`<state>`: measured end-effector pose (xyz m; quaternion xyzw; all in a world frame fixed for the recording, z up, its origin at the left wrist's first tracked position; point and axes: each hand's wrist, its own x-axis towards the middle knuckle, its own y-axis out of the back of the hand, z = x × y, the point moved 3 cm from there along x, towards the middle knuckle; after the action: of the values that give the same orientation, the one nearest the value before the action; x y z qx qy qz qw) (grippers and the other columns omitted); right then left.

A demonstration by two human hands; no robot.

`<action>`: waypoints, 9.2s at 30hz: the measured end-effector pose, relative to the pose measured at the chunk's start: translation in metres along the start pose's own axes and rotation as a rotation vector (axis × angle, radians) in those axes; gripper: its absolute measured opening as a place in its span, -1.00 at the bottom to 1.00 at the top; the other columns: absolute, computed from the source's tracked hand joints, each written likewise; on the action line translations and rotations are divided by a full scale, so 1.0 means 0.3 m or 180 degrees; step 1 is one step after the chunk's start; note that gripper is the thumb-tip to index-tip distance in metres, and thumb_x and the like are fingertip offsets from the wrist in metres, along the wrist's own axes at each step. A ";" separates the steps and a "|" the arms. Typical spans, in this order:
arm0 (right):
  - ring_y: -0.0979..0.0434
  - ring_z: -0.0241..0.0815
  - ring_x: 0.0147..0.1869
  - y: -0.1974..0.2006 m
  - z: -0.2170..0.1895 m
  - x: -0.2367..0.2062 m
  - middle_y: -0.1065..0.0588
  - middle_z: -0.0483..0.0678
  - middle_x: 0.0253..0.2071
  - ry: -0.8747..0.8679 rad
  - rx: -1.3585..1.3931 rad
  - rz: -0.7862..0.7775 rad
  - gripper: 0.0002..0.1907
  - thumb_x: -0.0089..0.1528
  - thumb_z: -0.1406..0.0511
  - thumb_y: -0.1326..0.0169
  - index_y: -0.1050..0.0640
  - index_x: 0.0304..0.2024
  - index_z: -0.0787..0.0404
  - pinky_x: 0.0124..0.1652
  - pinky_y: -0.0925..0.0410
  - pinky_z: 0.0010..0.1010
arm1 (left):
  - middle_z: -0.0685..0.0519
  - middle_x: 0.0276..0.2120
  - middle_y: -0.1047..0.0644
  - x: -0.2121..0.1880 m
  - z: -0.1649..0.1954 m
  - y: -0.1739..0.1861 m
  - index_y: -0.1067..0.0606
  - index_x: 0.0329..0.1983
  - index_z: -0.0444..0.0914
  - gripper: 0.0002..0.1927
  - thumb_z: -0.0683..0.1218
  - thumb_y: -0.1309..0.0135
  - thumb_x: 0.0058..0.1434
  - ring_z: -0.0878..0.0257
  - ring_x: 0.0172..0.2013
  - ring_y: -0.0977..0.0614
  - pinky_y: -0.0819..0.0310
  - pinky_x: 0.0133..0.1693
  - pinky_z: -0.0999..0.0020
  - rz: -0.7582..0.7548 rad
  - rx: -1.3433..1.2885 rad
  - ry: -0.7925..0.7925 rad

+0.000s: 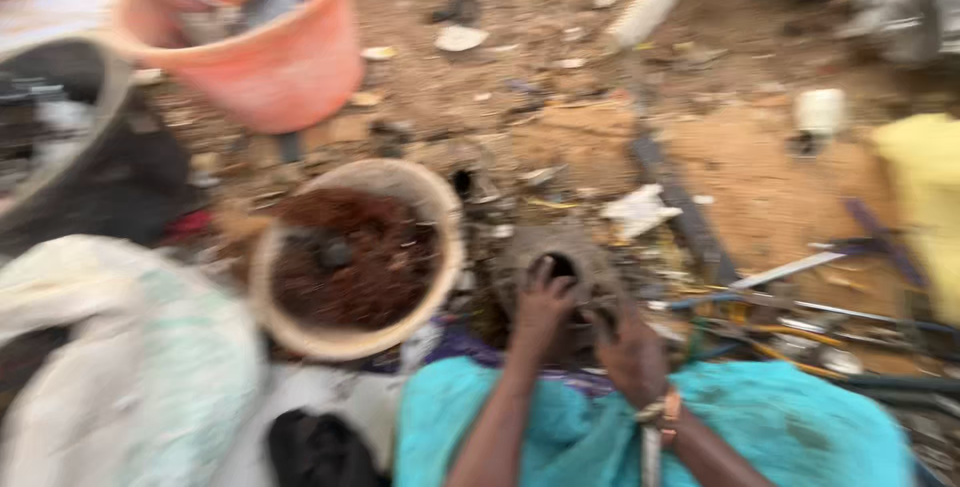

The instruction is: The person sits on the ground and hammers metal motor housings on a stone block to break them open, then uses a screwdriver-like tool to pry components and pull copper windings out of the scrap motor parts, placing the extracted pieces into a bowl of copper wire.

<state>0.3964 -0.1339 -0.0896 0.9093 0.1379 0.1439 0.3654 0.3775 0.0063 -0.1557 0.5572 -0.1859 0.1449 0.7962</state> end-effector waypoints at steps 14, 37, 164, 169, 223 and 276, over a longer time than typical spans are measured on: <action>-0.68 0.16 -0.18 0.007 0.011 0.032 -0.64 0.13 -0.18 0.0388 -0.0007 0.0041 -0.46 0.17 0.35 -0.23 -0.41 0.20 0.19 -0.25 -0.49 -0.11 | 0.02 -0.07 -0.58 -0.037 0.029 -0.036 -0.59 -0.25 -0.19 -0.53 0.15 -0.40 -0.14 -0.07 0.13 -0.53 -0.26 0.18 -0.16 0.0580 -0.0507 0.0697; -0.54 0.29 0.13 0.030 0.227 -0.089 -0.48 0.30 0.11 -0.1634 -0.1598 -0.1291 -0.23 0.18 -0.08 -0.23 -0.38 0.23 0.26 0.11 -0.42 0.04 | 0.05 -0.18 -0.61 -0.037 0.029 -0.058 -0.62 -0.22 -0.17 -0.54 0.16 -0.44 -0.10 0.00 0.06 -0.57 -0.21 0.24 -0.13 0.0501 -0.0427 0.0538; -0.55 -0.17 -0.27 0.036 0.562 0.247 -0.50 -0.06 -0.21 -0.2234 0.3722 0.0215 -0.76 0.49 0.38 -0.13 -0.34 0.11 0.17 -0.37 -0.42 -0.33 | -0.05 0.33 -0.39 -0.100 -0.089 -0.040 -0.29 0.41 -0.12 0.05 -0.18 -0.46 -0.23 -0.13 0.28 -0.37 -0.21 0.31 0.00 -0.0810 -0.1028 0.1283; -0.70 -0.07 -0.24 0.060 0.528 0.241 -0.60 -0.08 -0.25 -0.2577 0.4193 0.0193 -0.51 0.23 0.51 -0.05 -0.30 0.17 0.10 -0.27 -0.63 -0.28 | -0.10 0.25 -0.46 -0.092 -0.087 -0.047 -0.33 0.37 -0.18 -0.01 -0.19 -0.45 -0.22 -0.12 0.20 -0.43 -0.26 0.27 0.03 -0.0712 -0.1113 0.1373; -0.62 0.08 -0.32 0.217 -0.020 0.001 -0.58 0.03 -0.29 0.0954 -0.2584 -0.2447 -0.80 0.22 0.29 0.01 -0.63 -0.21 0.13 -0.37 -0.46 -0.07 | -0.07 -0.04 -0.60 -0.049 -0.039 -0.080 -0.54 -0.12 -0.25 -0.73 0.05 -0.12 0.32 -0.06 0.06 -0.53 -0.35 0.13 -0.03 0.0042 -0.1525 0.1113; -0.57 0.22 -0.48 0.098 0.079 -0.220 -0.53 0.19 -0.20 0.0250 -0.2128 -0.1553 -0.45 0.13 0.25 -0.12 -0.49 0.21 0.09 -0.51 -0.44 0.00 | -0.11 -0.17 -0.64 -0.017 -0.031 -0.100 -0.61 -0.15 -0.28 -0.77 -0.05 -0.05 0.30 -0.11 -0.10 -0.64 -0.52 -0.04 0.03 0.0950 -0.1621 0.1568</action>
<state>0.3487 -0.1927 -0.0960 0.6750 0.3088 0.1246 0.6583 0.3874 0.0049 -0.1859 0.2569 -0.0981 0.3380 0.9001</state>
